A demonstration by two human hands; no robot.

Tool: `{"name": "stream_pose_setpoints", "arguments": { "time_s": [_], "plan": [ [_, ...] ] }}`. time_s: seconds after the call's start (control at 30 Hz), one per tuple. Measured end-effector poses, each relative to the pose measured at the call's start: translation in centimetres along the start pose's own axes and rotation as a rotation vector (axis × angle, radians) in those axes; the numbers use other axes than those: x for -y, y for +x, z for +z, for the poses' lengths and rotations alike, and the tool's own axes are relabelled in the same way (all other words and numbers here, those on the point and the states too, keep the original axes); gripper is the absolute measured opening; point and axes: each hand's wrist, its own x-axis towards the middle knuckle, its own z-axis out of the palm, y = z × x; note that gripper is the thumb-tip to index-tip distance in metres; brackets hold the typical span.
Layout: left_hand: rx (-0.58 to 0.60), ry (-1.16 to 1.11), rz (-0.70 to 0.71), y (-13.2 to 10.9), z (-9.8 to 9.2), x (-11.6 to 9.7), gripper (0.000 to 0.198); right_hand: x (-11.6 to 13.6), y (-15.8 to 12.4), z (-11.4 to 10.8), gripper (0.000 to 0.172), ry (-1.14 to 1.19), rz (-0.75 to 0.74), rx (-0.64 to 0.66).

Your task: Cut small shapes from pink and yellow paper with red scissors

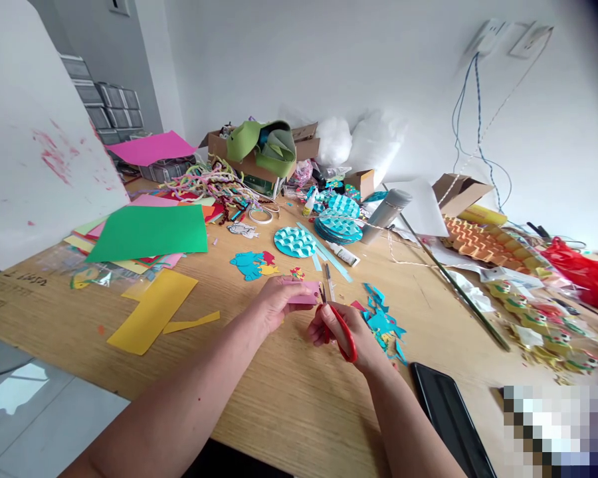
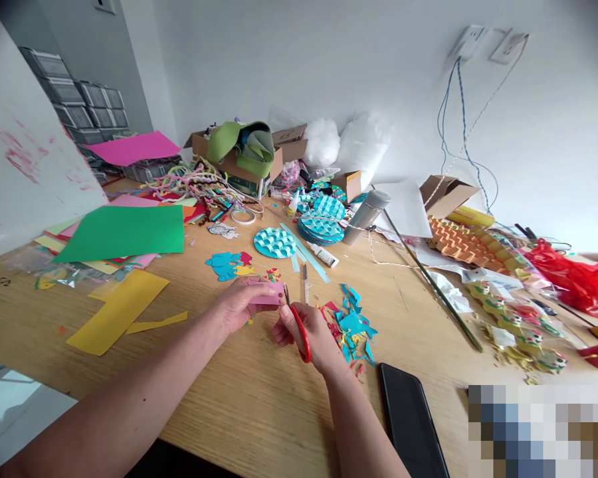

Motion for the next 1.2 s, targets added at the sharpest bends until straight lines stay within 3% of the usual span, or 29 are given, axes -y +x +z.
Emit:
{"name": "stream_pose_setpoints", "arguments": {
  "time_s": [0.43, 1.2],
  "plan": [
    [0.002, 0.144, 0.018, -0.4, 0.1, -0.6, 0.028, 0.2, -0.1, -0.3, 0.055, -0.007, 0.041, 0.042],
    [0.050, 0.158, 0.002, -0.5, -0.1, -1.0, 0.022, -0.3, -0.1, -0.6, 0.049, 0.018, 0.124, 0.030]
  ]
}}
